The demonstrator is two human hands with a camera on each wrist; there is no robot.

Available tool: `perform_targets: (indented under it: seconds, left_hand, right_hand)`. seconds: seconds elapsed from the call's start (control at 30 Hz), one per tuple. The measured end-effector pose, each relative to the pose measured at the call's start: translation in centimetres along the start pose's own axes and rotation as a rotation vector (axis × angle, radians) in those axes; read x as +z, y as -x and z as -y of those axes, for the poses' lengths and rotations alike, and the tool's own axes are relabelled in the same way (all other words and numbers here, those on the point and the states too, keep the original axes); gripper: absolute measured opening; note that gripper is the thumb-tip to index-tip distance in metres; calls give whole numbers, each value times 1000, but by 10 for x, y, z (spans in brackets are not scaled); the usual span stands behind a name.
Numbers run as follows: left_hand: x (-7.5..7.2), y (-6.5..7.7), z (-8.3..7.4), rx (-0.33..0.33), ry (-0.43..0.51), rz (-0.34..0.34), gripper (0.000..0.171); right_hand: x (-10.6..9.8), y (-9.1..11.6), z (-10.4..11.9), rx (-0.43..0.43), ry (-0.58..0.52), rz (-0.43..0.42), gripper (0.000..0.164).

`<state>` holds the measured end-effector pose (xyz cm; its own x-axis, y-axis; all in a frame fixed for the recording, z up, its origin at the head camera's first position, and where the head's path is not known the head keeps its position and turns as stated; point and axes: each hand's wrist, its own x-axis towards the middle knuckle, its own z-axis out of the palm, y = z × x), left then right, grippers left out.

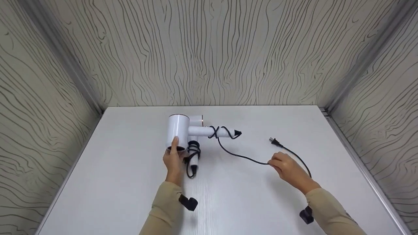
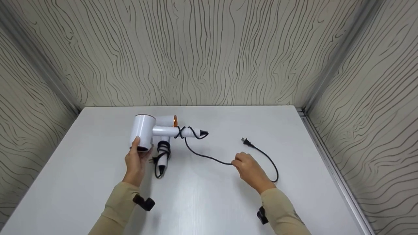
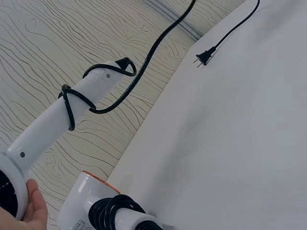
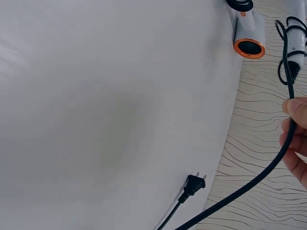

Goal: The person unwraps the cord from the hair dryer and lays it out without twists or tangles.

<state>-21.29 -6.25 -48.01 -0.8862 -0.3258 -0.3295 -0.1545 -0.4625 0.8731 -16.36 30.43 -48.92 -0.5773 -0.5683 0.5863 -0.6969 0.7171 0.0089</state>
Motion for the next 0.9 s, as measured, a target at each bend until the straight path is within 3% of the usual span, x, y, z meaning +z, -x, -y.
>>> perform_targets:
  seconds: [0.07,0.23,0.37,0.47,0.6,0.9]
  left_hand:
    - [1,0,-2,0,61,7,68]
    - [4,2,-4,-11,146,15,69]
    - [6,4,-7,-24,163,31,68]
    - [7,5,-8,-16,177,65,67]
    - [9,6,-9,-9,202,106,67]
    - [15,11,-12,-19,259,128,63]
  right_hand:
    - [5,5,-2,-11,-9,3,5]
    - [18,17,-6,6,6,30,5]
    - [27,23,-7,24,27,57,30]
    - [32,26,-9,47,35,70,34]
    - [37,27,-12,118,54,92,27]
    - [45,25,-16,330,46,149,19]
